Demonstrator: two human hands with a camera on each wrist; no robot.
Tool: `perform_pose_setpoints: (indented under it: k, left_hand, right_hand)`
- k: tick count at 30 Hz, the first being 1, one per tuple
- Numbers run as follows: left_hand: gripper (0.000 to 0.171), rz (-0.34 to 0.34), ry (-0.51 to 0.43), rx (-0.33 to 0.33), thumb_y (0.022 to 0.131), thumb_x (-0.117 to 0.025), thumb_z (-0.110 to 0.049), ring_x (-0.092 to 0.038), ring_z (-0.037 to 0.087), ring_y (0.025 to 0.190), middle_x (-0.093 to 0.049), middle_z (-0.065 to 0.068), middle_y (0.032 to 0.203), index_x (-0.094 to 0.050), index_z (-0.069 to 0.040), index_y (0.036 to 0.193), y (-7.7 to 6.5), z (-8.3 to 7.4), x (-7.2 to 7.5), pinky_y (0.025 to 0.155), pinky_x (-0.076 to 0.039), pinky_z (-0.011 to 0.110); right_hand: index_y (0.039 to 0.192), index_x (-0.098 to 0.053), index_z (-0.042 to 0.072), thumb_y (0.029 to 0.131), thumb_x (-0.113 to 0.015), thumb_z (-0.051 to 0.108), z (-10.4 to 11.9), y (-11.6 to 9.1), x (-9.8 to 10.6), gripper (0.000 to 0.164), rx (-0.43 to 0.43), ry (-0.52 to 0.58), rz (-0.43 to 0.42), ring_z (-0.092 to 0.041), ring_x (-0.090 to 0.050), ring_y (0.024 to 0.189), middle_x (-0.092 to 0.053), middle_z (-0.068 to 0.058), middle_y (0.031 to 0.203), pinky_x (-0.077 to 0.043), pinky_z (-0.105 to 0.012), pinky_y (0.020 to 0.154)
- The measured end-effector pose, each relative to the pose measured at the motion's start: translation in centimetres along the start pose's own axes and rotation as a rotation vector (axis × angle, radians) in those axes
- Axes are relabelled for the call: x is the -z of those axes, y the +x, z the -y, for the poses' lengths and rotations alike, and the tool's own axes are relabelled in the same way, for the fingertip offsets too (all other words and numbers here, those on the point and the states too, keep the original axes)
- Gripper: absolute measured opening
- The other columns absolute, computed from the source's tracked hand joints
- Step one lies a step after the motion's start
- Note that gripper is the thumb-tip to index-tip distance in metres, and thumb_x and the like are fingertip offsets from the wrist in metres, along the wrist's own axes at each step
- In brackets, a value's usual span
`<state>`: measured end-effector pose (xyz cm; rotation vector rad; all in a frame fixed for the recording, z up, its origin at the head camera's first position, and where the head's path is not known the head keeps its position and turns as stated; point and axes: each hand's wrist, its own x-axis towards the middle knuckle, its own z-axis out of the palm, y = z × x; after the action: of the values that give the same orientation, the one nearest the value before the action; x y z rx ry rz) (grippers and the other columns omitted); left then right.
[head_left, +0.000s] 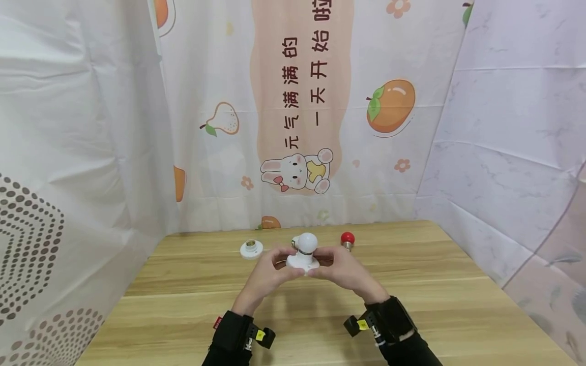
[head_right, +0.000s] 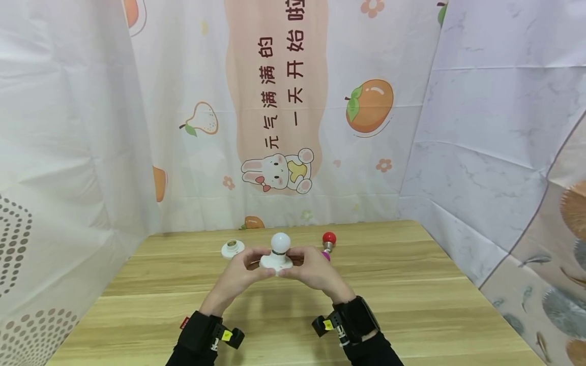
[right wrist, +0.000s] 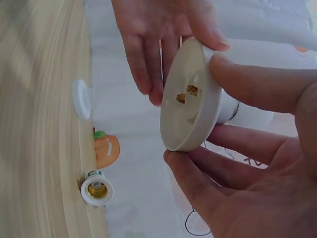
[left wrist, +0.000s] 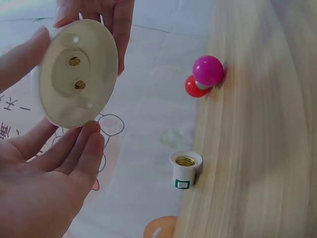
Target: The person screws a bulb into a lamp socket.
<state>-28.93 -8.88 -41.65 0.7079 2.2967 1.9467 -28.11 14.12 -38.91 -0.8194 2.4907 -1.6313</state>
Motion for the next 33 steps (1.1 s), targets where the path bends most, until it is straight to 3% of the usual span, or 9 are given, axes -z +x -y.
perform_pose_setpoints:
  k: [7,16,25,33]
  left_hand:
    - [0.052,0.005,0.049,-0.013,0.087,-0.083,-0.022,-0.057,0.028,0.125,-0.062,0.011,0.133,-0.063,-0.005,0.132,0.1,0.5,-0.2,0.11,-0.041,0.048]
    - [0.046,-0.003,0.143,-0.063,0.085,-0.084,-0.018,-0.061,0.028,0.12,-0.068,0.009,0.126,-0.068,-0.006,0.127,0.4,1.0,-0.4,0.107,-0.044,0.05]
    - [0.052,-0.011,0.262,-0.017,0.082,-0.086,-0.024,-0.061,0.032,0.119,-0.068,0.012,0.127,-0.068,-0.002,0.126,0.7,1.9,-0.9,0.103,-0.046,0.054]
    - [0.047,0.048,0.388,-0.015,0.079,-0.089,-0.025,-0.064,0.03,0.114,-0.072,0.009,0.118,-0.072,-0.004,0.117,0.9,2.7,-1.5,0.1,-0.049,0.053]
  right_hand:
    - [0.118,-0.072,0.005,0.087,-0.08,0.016,-0.7,0.2,-0.1,0.033,0.041,-0.1,-0.011,-0.034,-0.064,0.117,-0.069,-0.009,0.122,-0.047,-0.056,0.101]
    - [0.114,-0.075,0.011,0.085,-0.083,0.014,-2.1,0.8,-0.5,0.03,0.121,-0.161,-0.011,-0.026,-0.065,0.112,-0.072,-0.002,0.115,-0.049,-0.054,0.1]
    - [0.113,-0.074,0.008,0.082,-0.086,0.016,-2.9,0.9,-0.7,0.034,0.023,-0.237,0.004,-0.034,-0.064,0.117,-0.072,-0.006,0.118,-0.05,-0.055,0.098]
    - [0.097,-0.074,0.005,0.076,-0.089,0.014,-3.6,0.8,-1.1,0.027,0.004,-0.392,0.022,-0.024,-0.065,0.093,-0.071,-0.002,0.094,-0.055,-0.044,0.082]
